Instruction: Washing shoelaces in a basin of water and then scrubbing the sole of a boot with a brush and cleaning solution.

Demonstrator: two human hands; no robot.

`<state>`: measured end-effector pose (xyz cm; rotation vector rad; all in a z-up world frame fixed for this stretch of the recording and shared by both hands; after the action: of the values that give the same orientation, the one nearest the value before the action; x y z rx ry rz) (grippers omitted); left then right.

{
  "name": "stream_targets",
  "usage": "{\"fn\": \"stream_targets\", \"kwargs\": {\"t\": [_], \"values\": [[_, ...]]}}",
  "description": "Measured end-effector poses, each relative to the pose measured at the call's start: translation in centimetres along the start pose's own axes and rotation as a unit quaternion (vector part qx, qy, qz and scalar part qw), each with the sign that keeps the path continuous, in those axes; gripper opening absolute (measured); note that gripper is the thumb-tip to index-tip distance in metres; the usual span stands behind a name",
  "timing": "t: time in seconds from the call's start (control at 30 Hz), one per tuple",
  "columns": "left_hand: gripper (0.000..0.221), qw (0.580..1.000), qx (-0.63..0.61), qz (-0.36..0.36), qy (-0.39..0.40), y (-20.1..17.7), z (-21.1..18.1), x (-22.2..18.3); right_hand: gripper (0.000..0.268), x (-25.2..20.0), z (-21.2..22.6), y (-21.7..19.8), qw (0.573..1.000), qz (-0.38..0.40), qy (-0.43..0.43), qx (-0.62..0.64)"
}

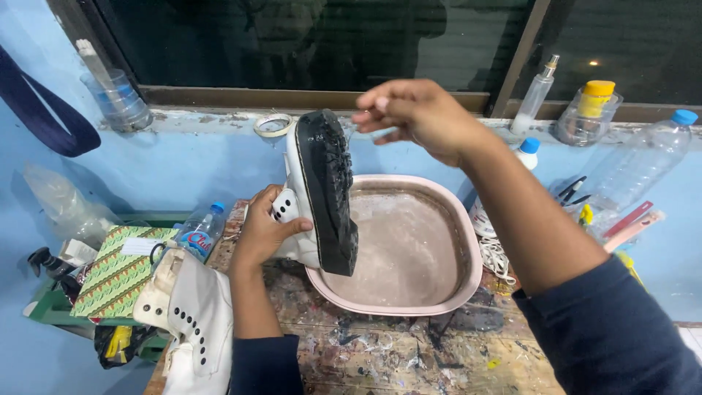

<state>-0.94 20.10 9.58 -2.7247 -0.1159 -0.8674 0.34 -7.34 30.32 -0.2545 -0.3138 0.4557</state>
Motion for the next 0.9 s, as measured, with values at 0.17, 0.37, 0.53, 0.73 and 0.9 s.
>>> {"fn": "stream_targets", "kwargs": {"t": [0.17,0.37,0.53,0.73,0.9], "values": [[0.060,1.000,-0.014,-0.007,0.002,0.1,-0.9,0.1,0.030,-2.1,-13.8,0.1,0.989,0.009,0.128,-0.073],[0.065,1.000,0.000,-0.022,0.015,0.5,-2.8,0.0,0.035,-5.0,-35.7,1.6,0.903,0.198,0.295,-0.242],[0.068,0.998,0.040,-0.050,0.019,0.5,-3.7,-0.5,0.029,-4.7,-39.8,0.6,0.890,0.190,0.344,-0.232],[0.069,0.984,0.154,-0.086,0.000,2.3,-6.3,-0.8,0.032,-2.8,-13.9,-0.3,0.948,0.089,0.304,-0.016],[0.070,0.976,0.197,-0.095,0.004,3.5,-7.7,0.0,0.031,1.0,-2.0,-2.5,0.989,-0.009,0.132,-0.064]]}}
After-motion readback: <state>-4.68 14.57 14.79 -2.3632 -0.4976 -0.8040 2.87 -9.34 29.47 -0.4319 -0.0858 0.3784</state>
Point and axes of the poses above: each hand's wrist, its own x-axis towards the middle knuckle, its own y-axis out of the palm, z = x × y, the point moved 4 cm from there along x, towards the middle knuckle, and after that the axes turned 5 degrees about -x, right-handed, at the moved point
